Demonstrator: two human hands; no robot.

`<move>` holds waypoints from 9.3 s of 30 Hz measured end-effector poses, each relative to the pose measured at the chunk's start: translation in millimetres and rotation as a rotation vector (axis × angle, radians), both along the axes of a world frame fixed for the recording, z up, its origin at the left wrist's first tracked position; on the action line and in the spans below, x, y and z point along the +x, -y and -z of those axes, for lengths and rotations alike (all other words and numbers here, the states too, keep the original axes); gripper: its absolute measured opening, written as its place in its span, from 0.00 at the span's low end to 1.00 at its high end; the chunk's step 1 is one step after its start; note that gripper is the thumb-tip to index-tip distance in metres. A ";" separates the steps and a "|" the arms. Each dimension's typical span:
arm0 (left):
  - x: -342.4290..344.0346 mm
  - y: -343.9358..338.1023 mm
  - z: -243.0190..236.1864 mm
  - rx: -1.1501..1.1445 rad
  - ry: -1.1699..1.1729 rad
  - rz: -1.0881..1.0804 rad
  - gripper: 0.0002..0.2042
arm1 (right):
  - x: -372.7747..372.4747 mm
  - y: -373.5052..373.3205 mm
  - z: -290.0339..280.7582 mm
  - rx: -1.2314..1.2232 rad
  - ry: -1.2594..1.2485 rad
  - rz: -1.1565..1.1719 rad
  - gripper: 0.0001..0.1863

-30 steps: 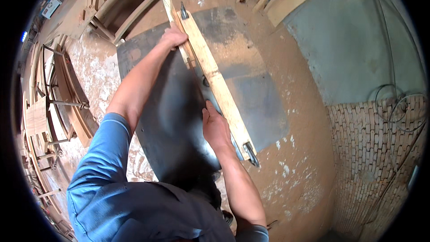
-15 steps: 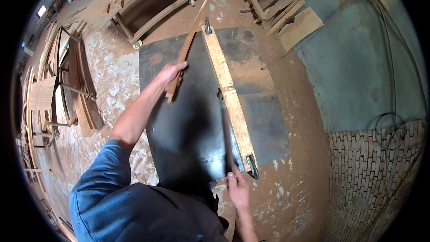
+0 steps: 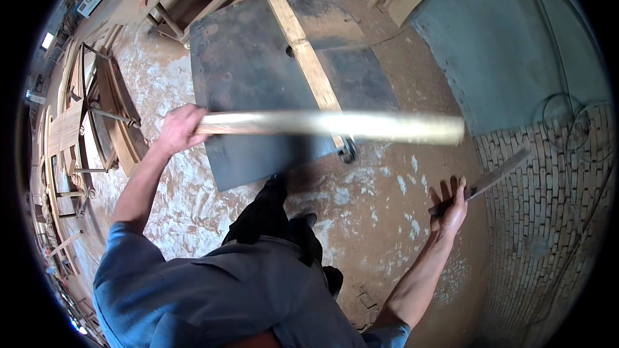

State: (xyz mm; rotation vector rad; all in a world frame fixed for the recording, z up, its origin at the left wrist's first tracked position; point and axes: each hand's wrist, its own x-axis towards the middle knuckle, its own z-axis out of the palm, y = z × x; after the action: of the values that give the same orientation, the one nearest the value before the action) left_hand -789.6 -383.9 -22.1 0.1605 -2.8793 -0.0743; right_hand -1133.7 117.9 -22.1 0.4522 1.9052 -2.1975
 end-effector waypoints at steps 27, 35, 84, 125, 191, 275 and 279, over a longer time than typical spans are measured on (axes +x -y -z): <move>-185.2 -224.3 122.0 0.872 0.144 -0.592 0.31 | 274.1 -176.8 112.8 -0.347 0.381 0.055 0.12; -209.2 -186.1 116.3 0.829 0.215 -0.673 0.36 | 244.6 -141.6 113.6 -0.185 0.385 -0.003 0.13; -226.1 -129.7 113.3 0.807 0.206 -0.675 0.29 | 229.0 -65.4 19.5 0.867 0.060 -0.889 0.20; -344.2 210.7 119.6 0.777 0.196 -0.885 0.24 | 106.9 274.9 38.6 0.913 -0.324 -0.907 0.18; 729.9 -475.1 4.6 0.438 -1.932 -2.056 0.15 | 594.1 159.1 72.1 0.559 -0.721 -2.183 0.26; 377.5 -214.1 -28.3 2.144 -1.787 -0.357 0.24 | 460.0 -22.4 60.5 0.302 -0.076 -1.239 0.18; 254.6 -214.7 -7.0 2.404 -1.338 -0.458 0.21 | 418.2 -76.9 56.6 0.306 0.192 -0.940 0.16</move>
State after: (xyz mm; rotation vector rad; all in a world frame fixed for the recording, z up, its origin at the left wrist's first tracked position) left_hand -535.0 -169.2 -15.1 0.6592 -0.2041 -2.1040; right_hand -715.5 194.8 -78.7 -0.1801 1.8052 -1.2262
